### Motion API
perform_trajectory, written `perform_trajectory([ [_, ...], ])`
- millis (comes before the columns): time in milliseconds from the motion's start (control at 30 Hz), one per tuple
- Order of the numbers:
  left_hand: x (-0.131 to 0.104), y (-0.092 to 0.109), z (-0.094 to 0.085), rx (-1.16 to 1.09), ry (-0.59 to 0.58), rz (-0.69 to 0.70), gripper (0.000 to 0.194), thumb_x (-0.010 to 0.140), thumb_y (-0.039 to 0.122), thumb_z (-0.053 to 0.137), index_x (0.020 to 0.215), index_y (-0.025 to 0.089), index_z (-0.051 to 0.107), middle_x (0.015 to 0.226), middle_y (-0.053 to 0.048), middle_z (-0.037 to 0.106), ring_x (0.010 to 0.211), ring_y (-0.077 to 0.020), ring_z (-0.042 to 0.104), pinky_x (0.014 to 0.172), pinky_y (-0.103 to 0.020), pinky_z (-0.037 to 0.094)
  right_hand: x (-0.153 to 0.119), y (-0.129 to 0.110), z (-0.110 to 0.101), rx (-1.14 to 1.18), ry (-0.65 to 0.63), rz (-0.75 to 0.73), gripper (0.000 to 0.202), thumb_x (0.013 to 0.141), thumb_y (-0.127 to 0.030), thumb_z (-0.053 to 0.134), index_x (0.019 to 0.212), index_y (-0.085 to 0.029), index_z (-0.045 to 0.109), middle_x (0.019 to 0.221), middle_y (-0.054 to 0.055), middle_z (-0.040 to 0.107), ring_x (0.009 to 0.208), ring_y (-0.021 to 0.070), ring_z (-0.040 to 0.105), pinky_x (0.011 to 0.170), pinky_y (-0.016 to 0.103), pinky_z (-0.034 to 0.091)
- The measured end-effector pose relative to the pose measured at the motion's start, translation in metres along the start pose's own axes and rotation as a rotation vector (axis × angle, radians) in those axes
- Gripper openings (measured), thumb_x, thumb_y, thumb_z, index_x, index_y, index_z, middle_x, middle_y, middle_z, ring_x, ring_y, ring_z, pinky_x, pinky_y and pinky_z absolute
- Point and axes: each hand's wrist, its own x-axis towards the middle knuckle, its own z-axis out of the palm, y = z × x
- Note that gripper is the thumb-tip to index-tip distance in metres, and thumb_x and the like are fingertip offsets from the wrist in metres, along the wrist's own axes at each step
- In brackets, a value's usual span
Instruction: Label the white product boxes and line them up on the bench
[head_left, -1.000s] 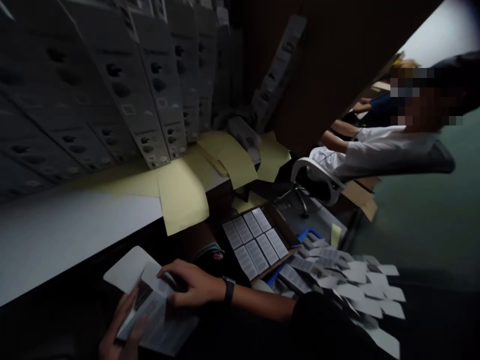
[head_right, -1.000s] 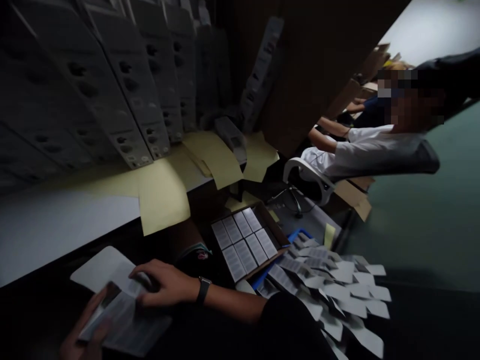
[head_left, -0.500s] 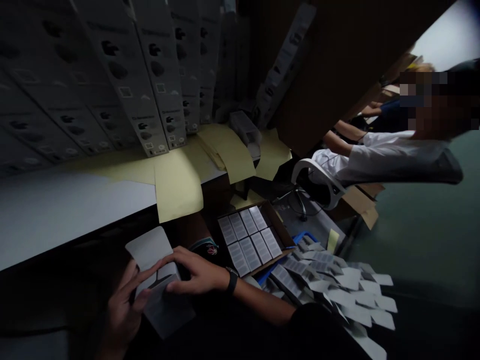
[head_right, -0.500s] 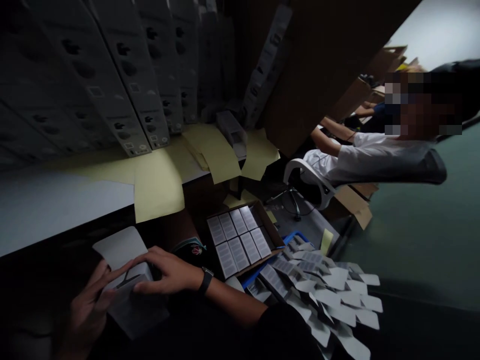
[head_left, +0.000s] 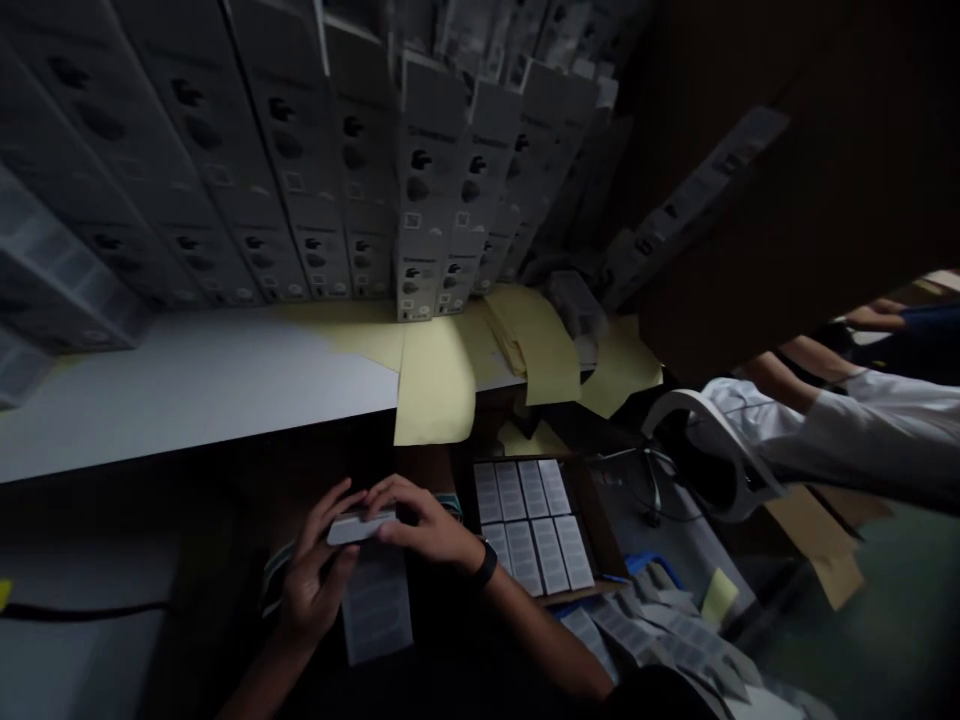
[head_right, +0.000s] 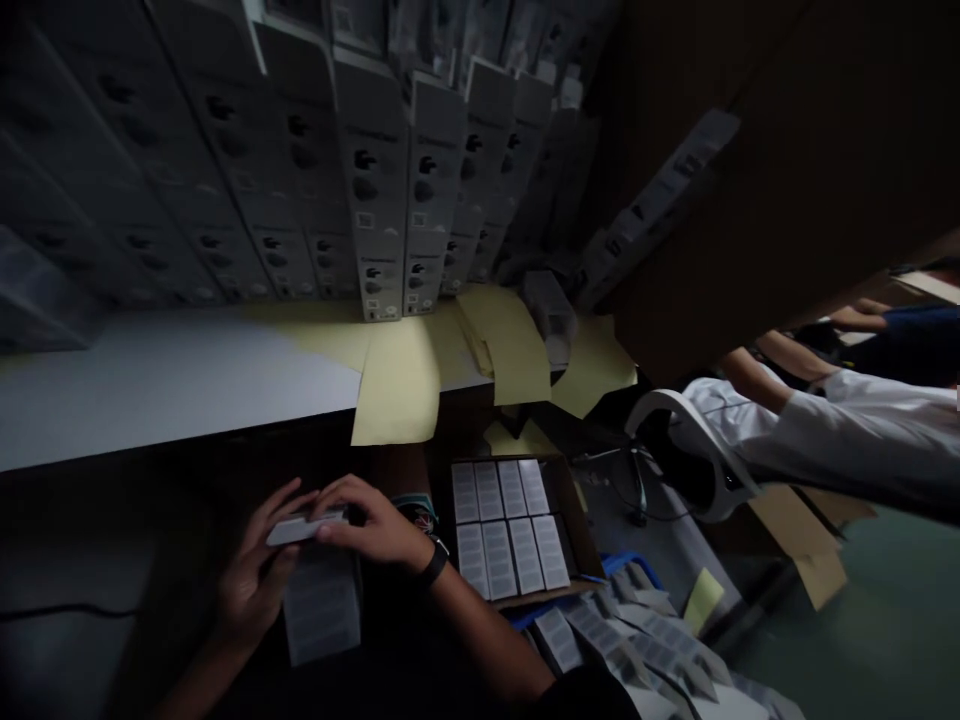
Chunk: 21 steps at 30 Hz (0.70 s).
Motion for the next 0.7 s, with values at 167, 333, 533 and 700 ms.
perform_trajectory([
  [167,0.003,0.007,-0.003,-0.31,0.155,-0.077,0.037,0.084,0.052,0.068,0.105,0.028,0.049,0.117,-0.004,0.066,0.11,-0.0235,0.069,0.093,-0.039,0.059,0.006,0.005,0.003,-0.091,0.032,-0.047,0.031,0.09,-0.045,0.065,0.105,-0.017,0.069,0.11,0.01,0.067,0.105,0.0194,0.063,0.095,0.037,0.049],
  [333,0.015,0.022,-0.017,-0.036,0.034,-0.138,0.01,0.088,0.029,0.065,0.096,0.022,0.066,0.102,-0.004,0.068,0.105,-0.019,0.068,0.096,-0.035,0.055,0.01,-0.003,0.004,-0.119,0.046,0.014,0.027,0.093,-0.04,0.063,0.106,-0.019,0.071,0.109,0.01,0.072,0.104,0.0202,0.066,0.094,0.039,0.052],
  [533,0.014,0.017,-0.029,-0.05,-0.024,-0.045,0.008,0.091,0.027,0.061,0.092,0.022,0.067,0.104,-0.005,0.067,0.112,-0.0209,0.066,0.098,-0.04,0.056,0.007,-0.009,0.005,-0.181,-0.073,0.061,0.028,0.095,-0.035,0.06,0.12,-0.025,0.071,0.128,0.009,0.065,0.121,0.0222,0.059,0.105,0.044,0.047],
  [700,0.009,0.008,-0.036,0.025,-0.157,0.06,0.016,0.086,0.031,0.07,0.099,0.023,0.064,0.121,-0.007,0.065,0.122,-0.0243,0.061,0.103,-0.044,0.054,0.007,-0.006,0.004,-0.276,-0.094,0.058,0.029,0.098,-0.033,0.055,0.123,-0.028,0.07,0.13,0.008,0.064,0.126,0.0217,0.055,0.109,0.044,0.043],
])
